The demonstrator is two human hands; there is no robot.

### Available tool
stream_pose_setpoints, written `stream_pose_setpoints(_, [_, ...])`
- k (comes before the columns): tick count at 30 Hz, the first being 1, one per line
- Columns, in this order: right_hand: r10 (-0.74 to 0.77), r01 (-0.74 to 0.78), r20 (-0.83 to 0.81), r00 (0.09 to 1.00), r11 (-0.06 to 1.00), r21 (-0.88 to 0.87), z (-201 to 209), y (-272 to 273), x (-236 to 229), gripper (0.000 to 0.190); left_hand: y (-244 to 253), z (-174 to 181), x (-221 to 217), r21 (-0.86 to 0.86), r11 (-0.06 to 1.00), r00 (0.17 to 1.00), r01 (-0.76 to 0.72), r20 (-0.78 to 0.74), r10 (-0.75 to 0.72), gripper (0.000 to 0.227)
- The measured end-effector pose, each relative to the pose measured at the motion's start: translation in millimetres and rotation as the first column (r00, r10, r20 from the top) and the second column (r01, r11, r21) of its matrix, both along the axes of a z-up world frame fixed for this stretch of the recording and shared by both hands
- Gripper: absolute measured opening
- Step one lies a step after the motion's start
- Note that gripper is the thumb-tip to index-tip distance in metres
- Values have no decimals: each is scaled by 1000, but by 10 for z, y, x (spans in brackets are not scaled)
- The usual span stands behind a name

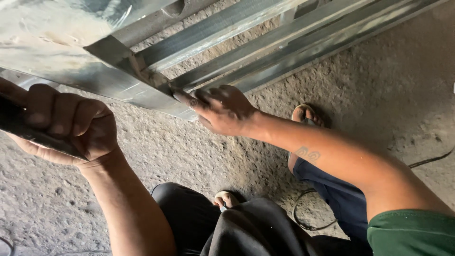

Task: Applying filler putty to the joints of a metal gate and smoothing it with a putty knife

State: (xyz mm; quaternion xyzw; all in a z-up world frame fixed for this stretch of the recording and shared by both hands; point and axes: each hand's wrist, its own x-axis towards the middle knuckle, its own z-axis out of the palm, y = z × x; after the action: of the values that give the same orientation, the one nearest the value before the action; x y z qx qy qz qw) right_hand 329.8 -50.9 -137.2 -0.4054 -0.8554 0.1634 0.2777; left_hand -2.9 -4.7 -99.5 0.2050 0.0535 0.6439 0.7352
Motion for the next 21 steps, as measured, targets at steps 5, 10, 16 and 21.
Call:
stream_pose_setpoints(5, [149, -46, 433, 889, 970, -240, 266, 23, -104, 69, 2, 31, 89, -67, 996, 998, -56, 19, 58, 56])
stream_pose_setpoints(10, [-39, 0, -94, 995, 923, -385, -198, -80, -65, 81, 19, 58, 108, -59, 998, 1000, -31, 3, 31, 52])
stream_pose_setpoints(16, [-128, 17, 347, 929, 953, 304, -269, 20, 117, 67, 46, 48, 136, -72, 997, 999, -26, 22, 28, 49])
stream_pose_setpoints(21, [-721, 55, 336, 606, 459, 887, -91, 132, 195, 56, 23, 18, 147, -69, 996, 998, -50, -41, 47, 47])
